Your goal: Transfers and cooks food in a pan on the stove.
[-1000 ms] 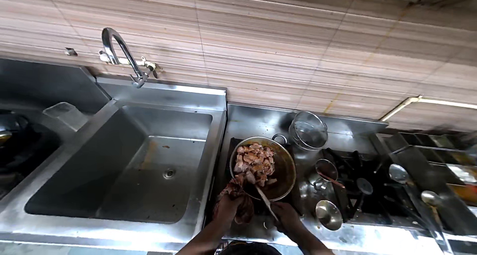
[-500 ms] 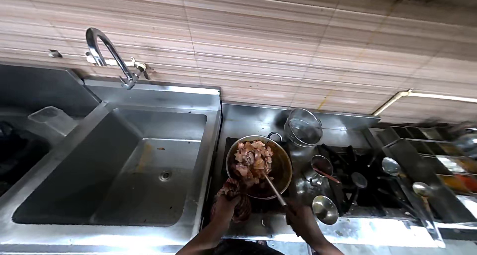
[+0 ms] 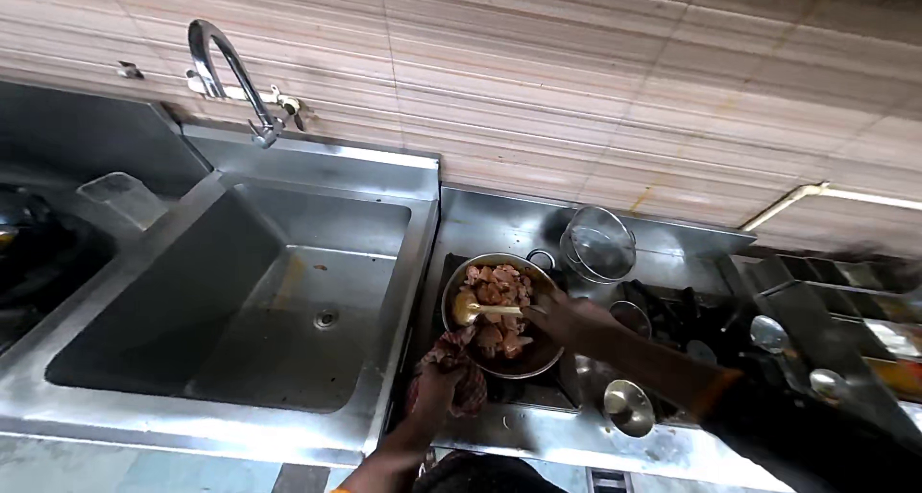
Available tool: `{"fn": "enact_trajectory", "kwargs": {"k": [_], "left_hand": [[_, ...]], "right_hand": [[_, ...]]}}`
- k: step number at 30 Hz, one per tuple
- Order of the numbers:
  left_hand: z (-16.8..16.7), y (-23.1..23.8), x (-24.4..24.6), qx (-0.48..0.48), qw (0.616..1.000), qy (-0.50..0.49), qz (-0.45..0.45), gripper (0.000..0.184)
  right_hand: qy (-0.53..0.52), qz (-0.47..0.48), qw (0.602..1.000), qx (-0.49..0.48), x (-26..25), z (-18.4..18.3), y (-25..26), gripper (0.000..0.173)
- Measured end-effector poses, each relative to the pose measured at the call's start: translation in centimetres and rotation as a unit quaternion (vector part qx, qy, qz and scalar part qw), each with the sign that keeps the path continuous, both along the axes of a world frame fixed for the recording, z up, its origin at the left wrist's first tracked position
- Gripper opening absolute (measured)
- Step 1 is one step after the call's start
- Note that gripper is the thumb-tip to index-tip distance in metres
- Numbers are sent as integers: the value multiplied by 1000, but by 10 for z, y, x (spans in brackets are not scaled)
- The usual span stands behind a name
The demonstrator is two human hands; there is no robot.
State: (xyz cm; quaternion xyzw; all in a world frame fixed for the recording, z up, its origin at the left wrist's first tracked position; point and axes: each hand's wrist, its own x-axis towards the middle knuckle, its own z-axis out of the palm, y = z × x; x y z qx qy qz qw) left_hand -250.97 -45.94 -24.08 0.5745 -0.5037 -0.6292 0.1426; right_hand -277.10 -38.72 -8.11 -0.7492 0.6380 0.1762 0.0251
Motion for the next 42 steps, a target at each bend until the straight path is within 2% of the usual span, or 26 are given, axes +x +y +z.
{"fn": "enact_trajectory", "kwargs": {"k": [3, 5, 7, 10, 12, 15, 19, 21, 24, 25, 27, 30, 33, 38, 40, 42], "left_hand": [[2, 2, -2, -2, 1000, 1, 21, 60], [-1, 3, -2, -3, 1000, -3, 29, 60], [-3, 4, -4, -5, 999, -6, 39, 61], [-4, 6, -5, -2, 998, -14, 55, 59], [-8, 7, -5, -8, 998, -12, 58, 57], [-9, 8, -3, -12, 999, -12, 49, 57], [-4, 5, -1, -16, 999, -8, 27, 58], [-2, 3, 0, -10, 1000, -15, 17, 57], [-2, 0, 0, -12, 1000, -21, 0, 56], [-4, 0, 0, -16, 1000, -23, -3, 55], [-3, -1, 1, -16, 999, -35, -8, 54], [-3, 0, 1, -16, 999, -48, -11, 53], [-4, 0, 1, -20, 997, -68, -19, 55], [-4, 1, 3, -9, 999, -38, -14, 57], [-4, 1, 3, -5, 1000, -29, -6, 62], [-6, 0, 4, -3, 1000, -18, 4, 70]], "right_hand": [[31, 32, 998, -43, -24, 9, -43, 42], [61, -36, 997, -33, -42, 16, -62, 44], [63, -116, 991, 19, -58, 29, -68, 41], [32, -182, 979, 82, -84, 31, -49, 24], [-14, -221, 965, 137, -97, 29, -22, 25], [-107, -284, 932, 197, -113, 0, 26, 26], [-306, -355, 848, 246, -102, -43, 88, 36], [-402, -419, 779, 238, -69, -64, 105, 38], [-544, -505, 635, 215, -14, -95, 101, 37], [-581, -514, 600, 194, 1, -105, 94, 36], [-612, -528, 570, 145, 24, -117, 77, 35], [-593, -542, 592, 71, 34, -130, 62, 37], [-579, -529, 619, 46, 26, -148, 72, 38], [-553, -530, 642, 27, 13, -137, 109, 42], [-522, -517, 678, 12, 7, -127, 117, 42], [-459, -482, 746, -15, 0, -116, 120, 41]]}}
